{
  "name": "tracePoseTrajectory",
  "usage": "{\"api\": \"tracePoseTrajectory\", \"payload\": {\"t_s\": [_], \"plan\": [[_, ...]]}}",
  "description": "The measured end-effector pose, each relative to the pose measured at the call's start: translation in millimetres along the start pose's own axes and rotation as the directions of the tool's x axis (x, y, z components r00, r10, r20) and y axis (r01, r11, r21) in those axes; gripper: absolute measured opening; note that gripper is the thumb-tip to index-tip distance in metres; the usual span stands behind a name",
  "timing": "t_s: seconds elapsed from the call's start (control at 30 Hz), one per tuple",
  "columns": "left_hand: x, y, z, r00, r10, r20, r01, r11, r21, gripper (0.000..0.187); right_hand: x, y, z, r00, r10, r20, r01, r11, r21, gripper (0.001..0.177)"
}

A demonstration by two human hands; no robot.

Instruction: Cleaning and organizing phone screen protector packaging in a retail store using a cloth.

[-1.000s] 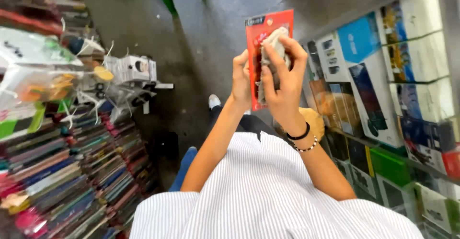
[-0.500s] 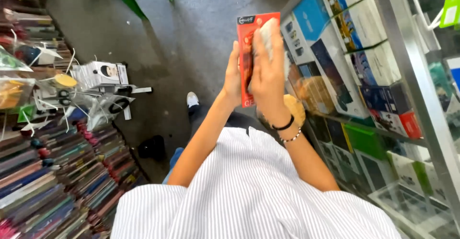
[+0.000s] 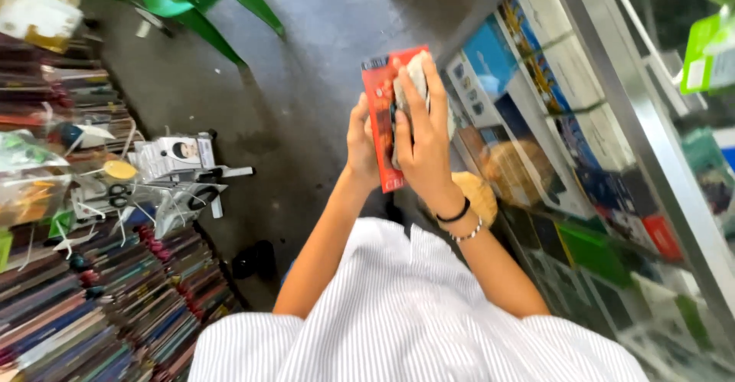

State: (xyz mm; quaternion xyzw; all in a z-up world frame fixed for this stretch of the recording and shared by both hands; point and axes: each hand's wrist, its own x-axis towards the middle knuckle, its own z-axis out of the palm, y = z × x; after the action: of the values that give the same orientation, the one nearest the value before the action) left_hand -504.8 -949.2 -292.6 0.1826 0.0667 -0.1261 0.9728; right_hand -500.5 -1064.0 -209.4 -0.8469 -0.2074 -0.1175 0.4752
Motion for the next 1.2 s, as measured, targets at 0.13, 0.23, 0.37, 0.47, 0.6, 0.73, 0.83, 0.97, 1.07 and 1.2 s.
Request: {"api": "tracePoseTrajectory", "payload": {"t_s": [0.13,0.23,0.37,0.47,0.6,0.73,0.83,0.97,1.07,1.2], "plan": [[40,-18,12,0.973,-0.144,0.179,0.162,0.983,-0.091,0.075,12,16,-31,0.998,0.052,-0.034,-0.053,0.998,-0.041,0.053],[76,-34,50,0.976,-0.171,0.137,0.180,0.982,-0.051,0.074,28,36,-57,0.998,0.031,-0.055,-0.038,0.990,-0.133,0.053],[98,-55,59,0.965,-0.244,0.093,0.239,0.969,0.063,0.074,27,54,-78,0.995,0.041,-0.089,-0.059,0.976,-0.209,0.053],[96,-68,61,0.964,-0.247,0.095,0.242,0.968,0.060,0.074,16,49,-90,0.993,0.054,-0.102,-0.072,0.980,-0.184,0.053],[80,-86,73,0.974,-0.213,0.075,0.211,0.977,0.042,0.076,4,59,-107,0.999,0.014,-0.048,-0.021,0.988,-0.155,0.052],[49,-107,74,0.983,-0.169,0.069,0.168,0.986,0.024,0.073,-18,67,-117,0.998,0.030,-0.064,-0.048,0.954,-0.297,0.049],[35,-128,69,0.979,-0.195,0.061,0.194,0.981,0.021,0.072,-27,77,-122,0.986,0.059,-0.156,-0.110,0.932,-0.344,0.048],[36,-151,52,1.000,-0.021,-0.011,0.023,0.986,0.167,0.068,-40,53,-113,0.993,-0.043,-0.107,0.018,0.974,-0.225,0.048],[21,-151,38,0.994,0.047,-0.094,-0.033,0.989,0.144,0.068,-56,48,-116,0.985,-0.134,0.110,0.152,0.973,-0.171,0.054],[17,-157,43,0.992,-0.127,-0.028,0.129,0.982,0.138,0.070,-50,85,-127,0.995,-0.092,0.024,0.095,0.966,-0.242,0.056]]}}
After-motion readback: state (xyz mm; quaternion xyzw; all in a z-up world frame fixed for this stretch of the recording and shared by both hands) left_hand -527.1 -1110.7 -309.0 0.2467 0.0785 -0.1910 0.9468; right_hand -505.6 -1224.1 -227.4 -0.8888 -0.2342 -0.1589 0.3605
